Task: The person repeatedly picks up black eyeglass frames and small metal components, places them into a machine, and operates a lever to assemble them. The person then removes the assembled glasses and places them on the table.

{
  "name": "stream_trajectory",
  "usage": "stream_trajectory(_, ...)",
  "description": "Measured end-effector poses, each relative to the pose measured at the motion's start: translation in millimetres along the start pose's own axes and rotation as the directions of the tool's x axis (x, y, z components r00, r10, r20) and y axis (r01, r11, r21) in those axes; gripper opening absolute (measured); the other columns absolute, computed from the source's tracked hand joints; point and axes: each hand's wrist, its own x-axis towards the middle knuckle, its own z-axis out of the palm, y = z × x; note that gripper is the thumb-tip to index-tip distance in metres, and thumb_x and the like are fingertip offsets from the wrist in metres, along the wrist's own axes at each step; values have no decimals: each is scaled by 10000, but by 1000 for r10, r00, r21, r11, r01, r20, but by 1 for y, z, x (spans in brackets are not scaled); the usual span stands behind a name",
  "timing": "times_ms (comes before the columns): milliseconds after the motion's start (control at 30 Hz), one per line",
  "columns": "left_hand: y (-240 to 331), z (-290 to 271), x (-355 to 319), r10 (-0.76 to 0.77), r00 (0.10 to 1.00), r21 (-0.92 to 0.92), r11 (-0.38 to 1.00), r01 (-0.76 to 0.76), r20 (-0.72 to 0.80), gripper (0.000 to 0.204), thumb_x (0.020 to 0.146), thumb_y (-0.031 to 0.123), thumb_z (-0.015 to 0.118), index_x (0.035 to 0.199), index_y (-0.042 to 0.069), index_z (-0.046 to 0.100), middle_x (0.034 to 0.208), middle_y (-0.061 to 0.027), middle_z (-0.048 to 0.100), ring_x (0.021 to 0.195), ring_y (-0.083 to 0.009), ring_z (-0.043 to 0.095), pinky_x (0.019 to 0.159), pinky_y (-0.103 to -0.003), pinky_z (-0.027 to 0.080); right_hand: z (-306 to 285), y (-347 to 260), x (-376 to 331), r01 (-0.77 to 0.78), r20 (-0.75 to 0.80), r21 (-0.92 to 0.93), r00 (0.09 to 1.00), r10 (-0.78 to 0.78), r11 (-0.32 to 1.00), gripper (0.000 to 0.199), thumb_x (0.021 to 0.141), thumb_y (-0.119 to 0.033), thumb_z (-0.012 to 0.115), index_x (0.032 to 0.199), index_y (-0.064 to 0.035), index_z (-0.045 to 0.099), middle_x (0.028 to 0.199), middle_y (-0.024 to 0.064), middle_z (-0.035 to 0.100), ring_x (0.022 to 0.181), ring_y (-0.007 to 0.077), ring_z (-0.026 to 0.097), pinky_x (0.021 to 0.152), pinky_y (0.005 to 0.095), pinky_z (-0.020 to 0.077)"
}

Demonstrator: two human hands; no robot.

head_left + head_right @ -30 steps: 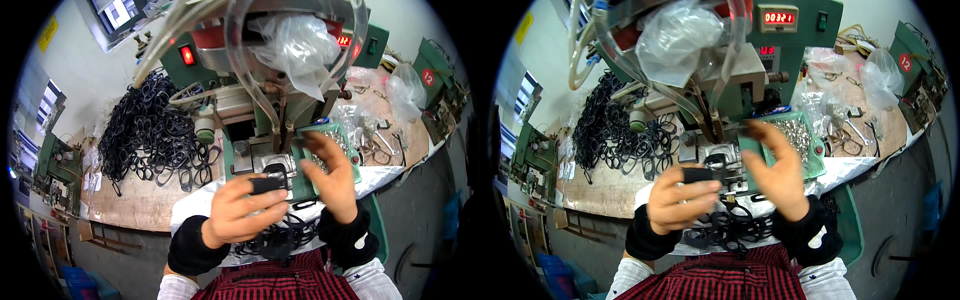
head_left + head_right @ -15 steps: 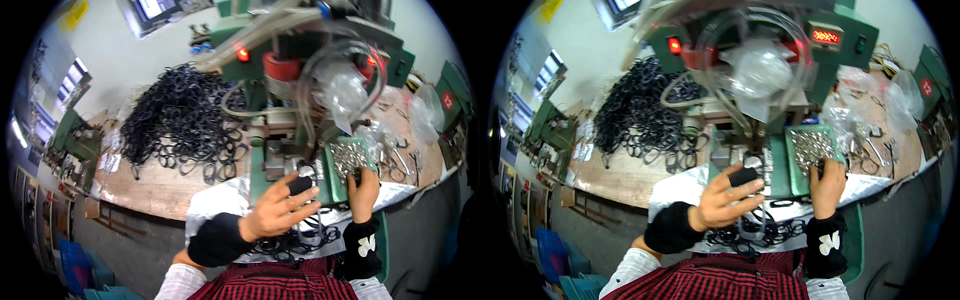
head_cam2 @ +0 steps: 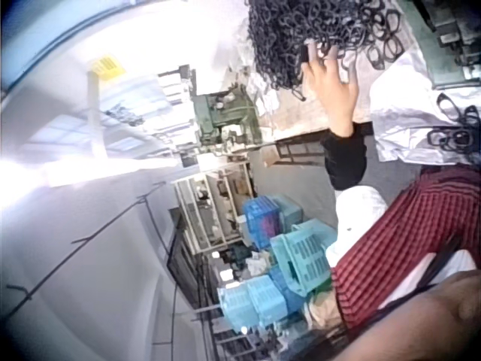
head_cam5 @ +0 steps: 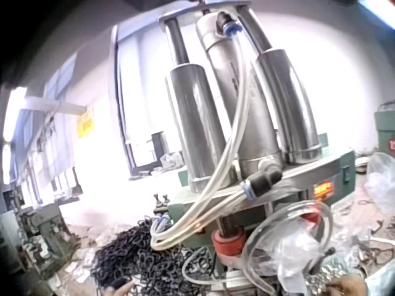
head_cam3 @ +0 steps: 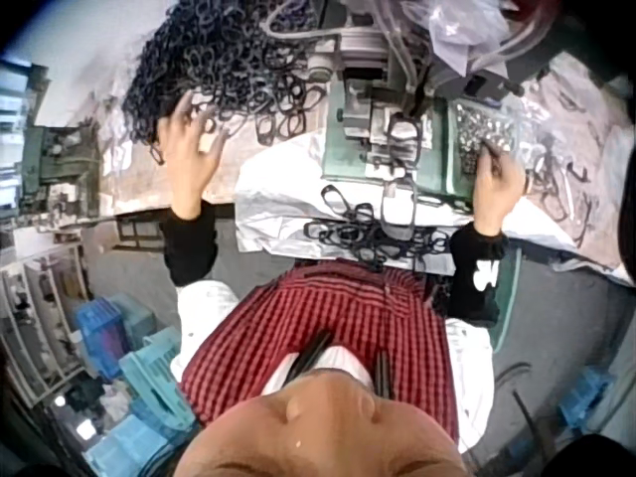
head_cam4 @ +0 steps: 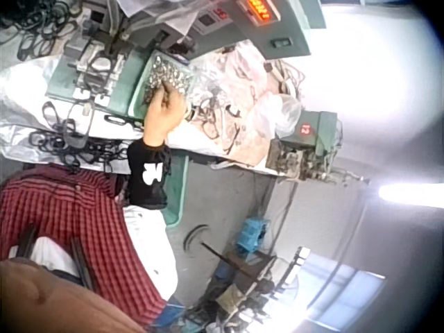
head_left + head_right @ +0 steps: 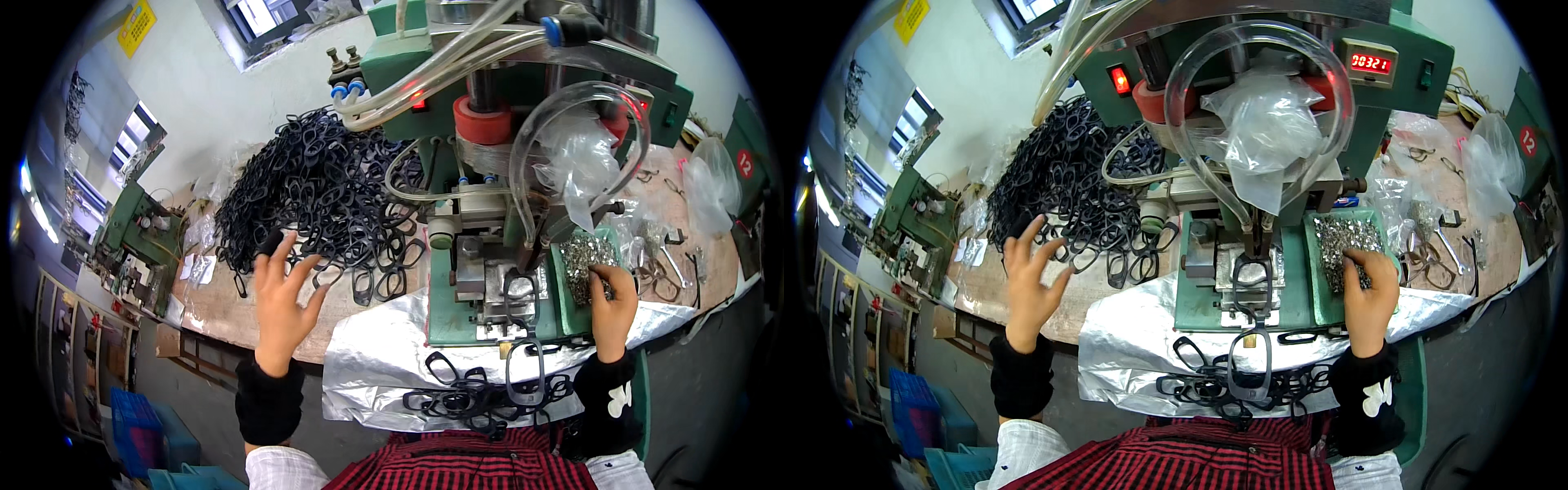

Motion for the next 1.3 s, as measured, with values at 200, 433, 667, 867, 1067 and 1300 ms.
stream_trajectory(200,-79,107,-55,-88,978,50,996,80,192,178,677,74,767,807,67,645,1316,-191,563,1132,-427,486,972,-488,391,10,13,-3,-308,38,229,951,307,923,148,849,-43,683,978,29,692,877,118,688,789,197,645,760,297,494)
stream_trajectory(433,-6,59,-24,-607,777,-841,324,433,166,185,1011,168,567,912,13,588,1043,-119,704,908,-118,639,773,-242,512,-58,18,-48,-59,-143,-270,990,21,961,126,784,25,690,908,12,671,867,125,664,812,284,620,762,359,475)
stream_trajectory(667,69,55,19,-297,955,-882,455,127,-15,125,997,53,532,1012,-15,636,1026,-80,704,854,-107,611,754,-218,460,-16,-74,13,-36,131,377,991,-15,925,144,740,42,685,877,-3,694,871,113,674,855,246,640,790,326,480)
stream_trajectory(867,80,77,22,-553,831,-950,290,118,-65,147,1003,73,529,877,7,562,908,-119,699,777,-143,612,759,-263,480,41,-98,5,-167,18,547,982,188,820,344,731,-18,735,1059,29,645,899,104,645,834,198,629,789,309,492)
stream_trajectory(1067,122,-13,78,-64,908,-896,202,-395,-414,458,988,442,551,786,32,534,780,-214,712,715,-232,702,617,-307,551,35,-110,15,-257,173,706,966,191,660,562,776,50,683,1291,65,458,838,35,630,923,126,590,900,268,441)
stream_trajectory(1300,128,-23,91,648,714,-523,526,-671,-265,473,910,438,655,731,47,457,810,-193,710,592,-202,624,528,-313,512,5,-127,4,-332,278,723,943,185,606,659,804,27,663,1402,50,387,1074,117,663,1108,235,597,1019,349,408)
